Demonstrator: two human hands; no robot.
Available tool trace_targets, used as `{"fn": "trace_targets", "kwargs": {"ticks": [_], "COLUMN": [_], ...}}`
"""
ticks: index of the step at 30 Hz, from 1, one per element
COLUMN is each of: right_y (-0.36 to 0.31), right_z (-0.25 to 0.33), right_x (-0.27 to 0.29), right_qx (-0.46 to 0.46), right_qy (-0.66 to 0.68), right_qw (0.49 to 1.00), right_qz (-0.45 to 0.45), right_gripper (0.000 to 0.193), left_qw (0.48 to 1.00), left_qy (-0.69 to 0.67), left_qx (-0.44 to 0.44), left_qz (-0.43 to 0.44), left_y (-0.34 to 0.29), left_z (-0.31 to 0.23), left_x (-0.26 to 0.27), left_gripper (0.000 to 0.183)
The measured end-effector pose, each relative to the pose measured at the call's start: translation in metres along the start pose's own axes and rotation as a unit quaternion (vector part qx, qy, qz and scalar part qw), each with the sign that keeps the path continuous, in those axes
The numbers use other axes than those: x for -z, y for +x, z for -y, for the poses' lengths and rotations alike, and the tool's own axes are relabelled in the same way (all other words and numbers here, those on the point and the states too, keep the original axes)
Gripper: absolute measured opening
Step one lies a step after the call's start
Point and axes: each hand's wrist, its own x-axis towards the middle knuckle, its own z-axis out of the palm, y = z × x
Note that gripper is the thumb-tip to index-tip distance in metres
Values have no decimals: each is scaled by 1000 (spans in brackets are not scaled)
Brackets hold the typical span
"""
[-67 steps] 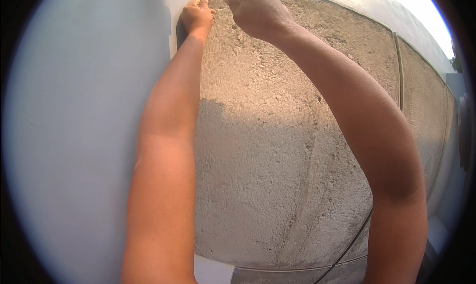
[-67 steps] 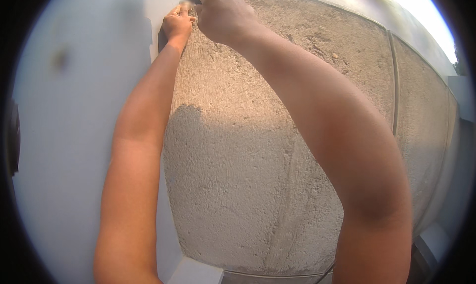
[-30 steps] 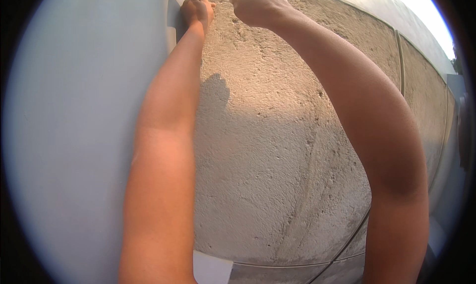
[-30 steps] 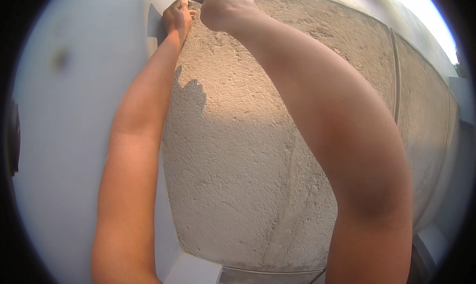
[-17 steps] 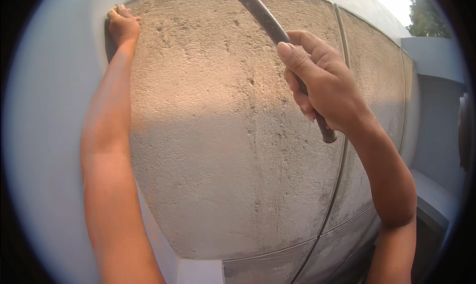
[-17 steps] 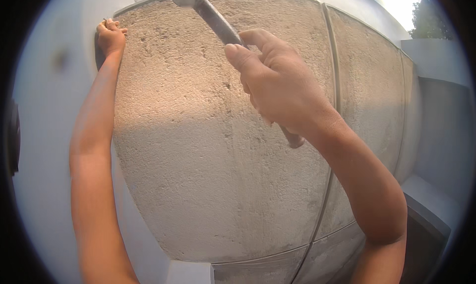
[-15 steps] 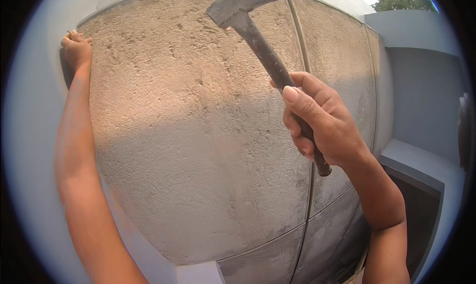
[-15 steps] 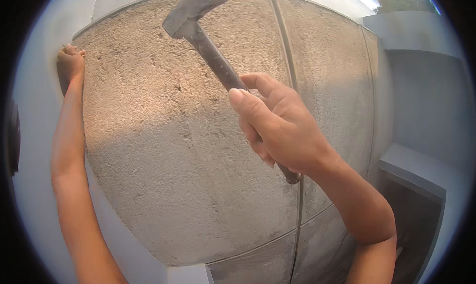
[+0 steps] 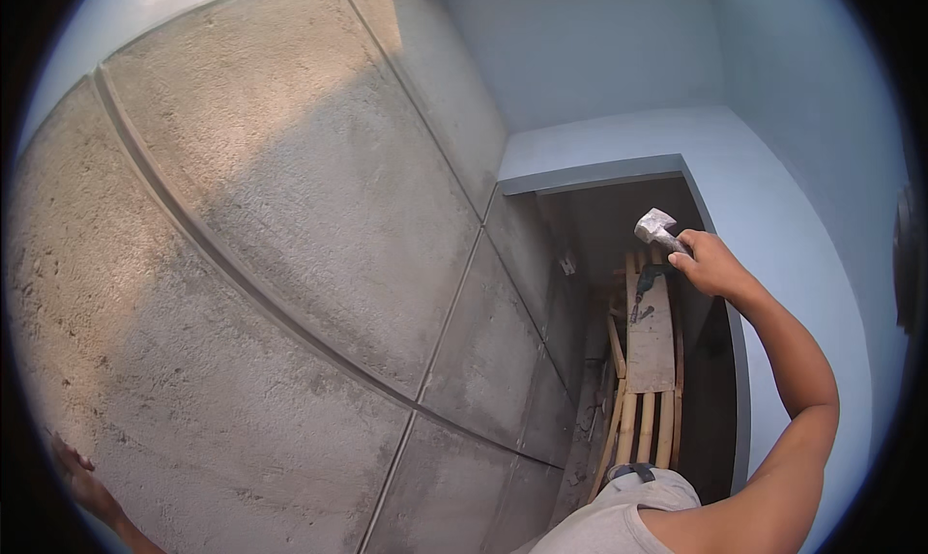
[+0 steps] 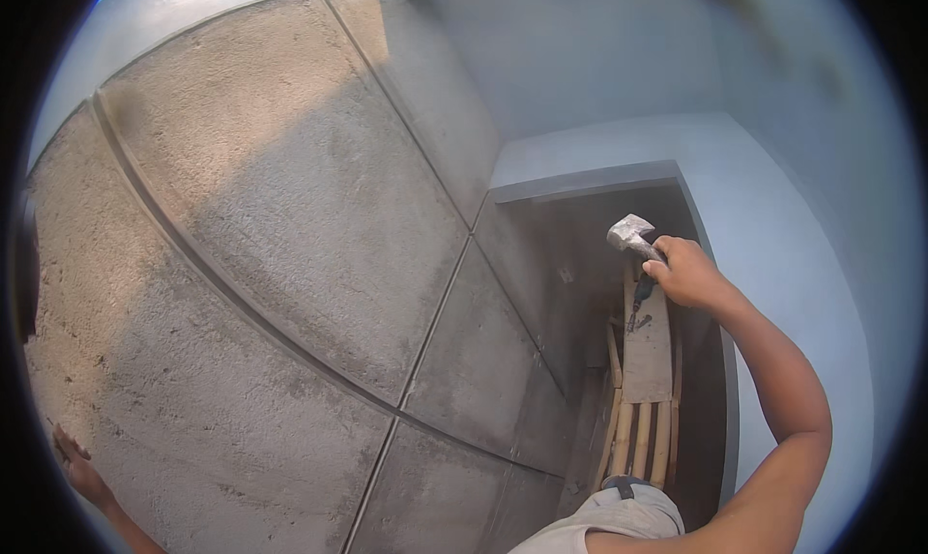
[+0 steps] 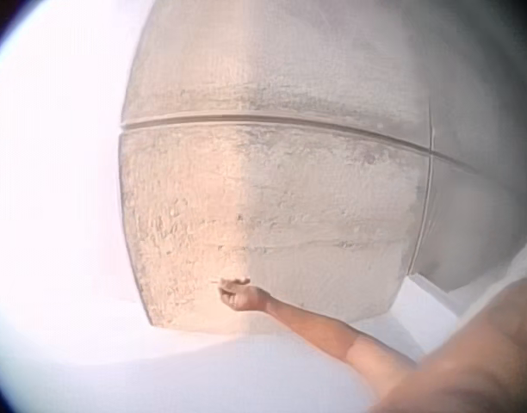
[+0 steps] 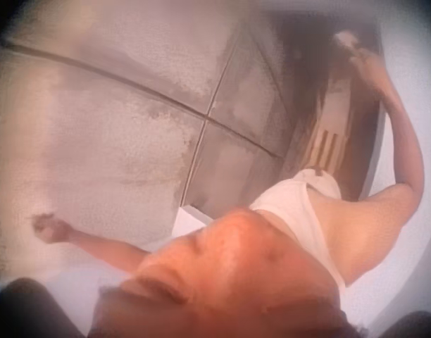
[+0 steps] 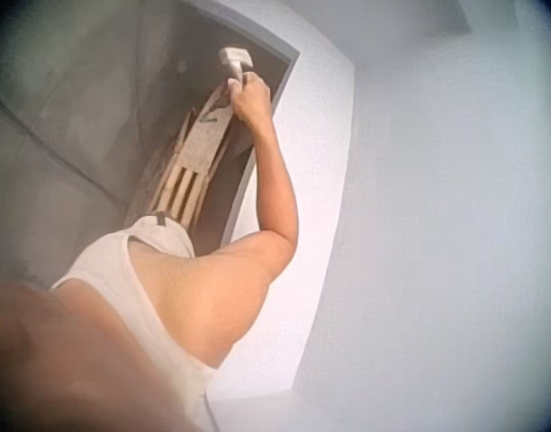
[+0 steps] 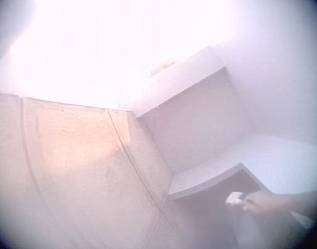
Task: The person measures and marks a concrete wall using a tape measure and marker, then uses a hammer and chisel to create indentations. Finally, the person uses a rotary hammer drill to drill multiple holes into the concrete wall.
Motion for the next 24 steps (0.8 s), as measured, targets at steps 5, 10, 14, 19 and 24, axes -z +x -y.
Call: {"fn": "trace_targets", "kwargs": {"ticks": [5,10,14,19,24], "right_y": [-29,-67,-99,-107,-141], "right_z": [-136,-250,-306,-347,-411], "right_x": [41,51,41,14,11], "right_qx": [-207,-293,-344,-338,-340], "right_qy": [-43,-167,-232,-271,-271], "right_qw": [970,934,899,885,882], "right_qz": [-122,-120,-139,-173,-182], "right_gripper": [31,31,31,28,20], "left_qw": [878,656,512,414,391], "left_qy": [54,-229,-249,-245,-313], "left_qx": [87,421,428,316,213], "left_qz": [468,583,702,818,839], "left_y": [-309,-550,-645,-686,-720], "left_z": [-40,-152,-238,-301,-335], "left_x": [-91,-154,-173,-178,-191], "left_gripper": [32,20,19,22,26]}}
